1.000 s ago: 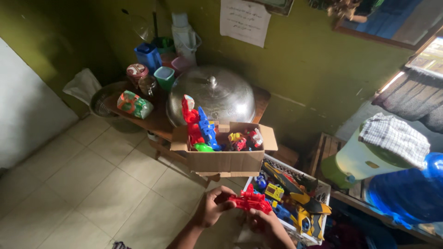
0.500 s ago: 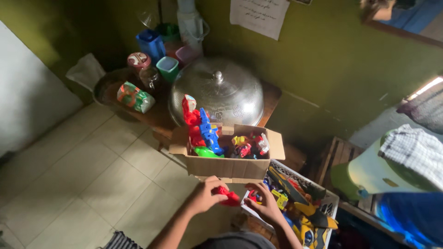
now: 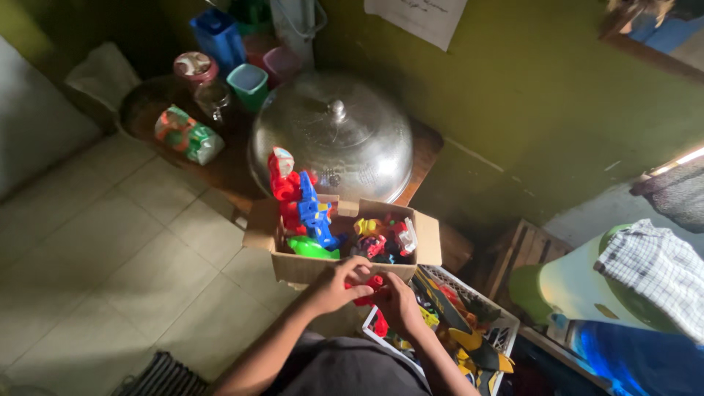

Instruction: The person sorts various plastic toys from a blue basket and a white crate into a cardboard box. They pick up individual items, briefly inspect them, and place them into the box.

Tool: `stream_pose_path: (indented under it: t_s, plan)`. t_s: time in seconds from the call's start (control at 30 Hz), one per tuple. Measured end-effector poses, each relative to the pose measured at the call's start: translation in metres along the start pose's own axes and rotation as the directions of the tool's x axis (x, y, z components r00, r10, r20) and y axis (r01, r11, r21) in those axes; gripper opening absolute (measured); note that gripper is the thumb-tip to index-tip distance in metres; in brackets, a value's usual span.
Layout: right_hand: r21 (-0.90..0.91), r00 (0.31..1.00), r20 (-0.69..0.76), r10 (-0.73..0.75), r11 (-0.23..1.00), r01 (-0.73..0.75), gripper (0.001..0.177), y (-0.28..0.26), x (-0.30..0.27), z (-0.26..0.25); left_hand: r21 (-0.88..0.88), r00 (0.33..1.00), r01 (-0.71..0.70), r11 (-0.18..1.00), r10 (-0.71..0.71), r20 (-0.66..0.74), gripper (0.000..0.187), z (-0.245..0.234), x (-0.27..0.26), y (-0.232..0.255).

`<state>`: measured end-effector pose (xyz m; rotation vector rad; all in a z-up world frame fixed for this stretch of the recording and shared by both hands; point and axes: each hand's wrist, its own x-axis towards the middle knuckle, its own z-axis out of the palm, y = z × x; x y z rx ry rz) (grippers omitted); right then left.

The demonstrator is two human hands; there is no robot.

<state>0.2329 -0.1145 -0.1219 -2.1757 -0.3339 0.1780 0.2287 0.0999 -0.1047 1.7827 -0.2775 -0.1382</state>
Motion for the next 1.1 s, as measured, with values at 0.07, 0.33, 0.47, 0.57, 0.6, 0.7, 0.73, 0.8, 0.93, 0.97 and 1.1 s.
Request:
stream_pose_path:
  t_s: [0.07, 0.33, 0.47, 0.57, 0.6, 0.7, 0.73, 0.8, 0.93, 0.97, 1.1]
  plan:
    - [0.065, 0.996, -0.033, 0.086, 0.994, -0.084, 0.043, 0.004, 0.004, -0.002, 0.012, 0.999, 0.044, 0.999, -0.044, -0.011, 0.037, -0.014, 0.01, -0.033]
    - [0.157, 0.961, -0.113, 0.253, 0.96, -0.234, 0.046, 0.005, 0.039, -0.01, 0.523, 0.989, 0.145, 0.84, -0.112, -0.096, 0.031, -0.097, 0.011, -0.168]
    - [-0.08, 0.977, -0.211, 0.012, 0.996, -0.029, 0.049, 0.005, 0.084, 0.007, 0.556, 0.978, 0.166, 0.815, -0.064, -0.199, 0.017, -0.108, 0.013, -0.192]
    - [-0.174, 0.978, -0.174, -0.115, 0.981, 0.084, 0.046, 0.005, 0.12, 0.036, 0.556, 0.946, -0.029, 0.831, 0.202, -0.253, 0.043, -0.106, 0.013, -0.189]
    - [-0.239, 0.973, -0.139, -0.183, 0.96, 0.146, 0.041, 0.007, 0.131, 0.046, 0.545, 0.918, -0.112, 0.831, 0.296, -0.262, 0.058, -0.105, 0.014, -0.186]
    - [-0.357, 0.998, 0.034, -0.053, 0.932, 0.062, 0.045, 0.016, 0.158, 0.08, 0.528, 0.935, -0.008, 0.85, 0.193, -0.298, 0.058, -0.104, 0.009, -0.177]
    - [-0.392, 0.995, 0.093, 0.04, 0.92, 0.0, 0.05, 0.02, 0.169, 0.089, 0.438, 0.953, 0.046, 0.898, 0.092, -0.289, 0.051, -0.104, 0.01, -0.175]
    - [-0.371, 0.998, 0.029, -0.05, 0.927, 0.057, 0.041, 0.031, 0.174, 0.103, 0.252, 0.966, 0.169, 0.953, -0.109, -0.235, 0.038, -0.104, 0.012, -0.174]
    - [-0.49, 0.999, 0.024, 0.039, 0.871, -0.022, 0.023, 0.053, 0.188, 0.118, 0.376, 0.946, 0.247, 0.893, -0.138, -0.293, 0.042, -0.104, 0.007, -0.181]
    - [-0.501, 0.999, 0.02, 0.034, 0.865, -0.019, 0.025, 0.056, 0.189, 0.12, 0.353, 0.945, 0.274, 0.895, -0.181, -0.274, 0.041, -0.106, 0.009, -0.18]
    - [-0.518, 0.998, 0.028, 0.062, 0.855, -0.038, 0.023, 0.064, 0.188, 0.115, 0.071, 0.967, 0.0, 0.997, 0.018, -0.255, 0.017, -0.101, 0.017, -0.181]
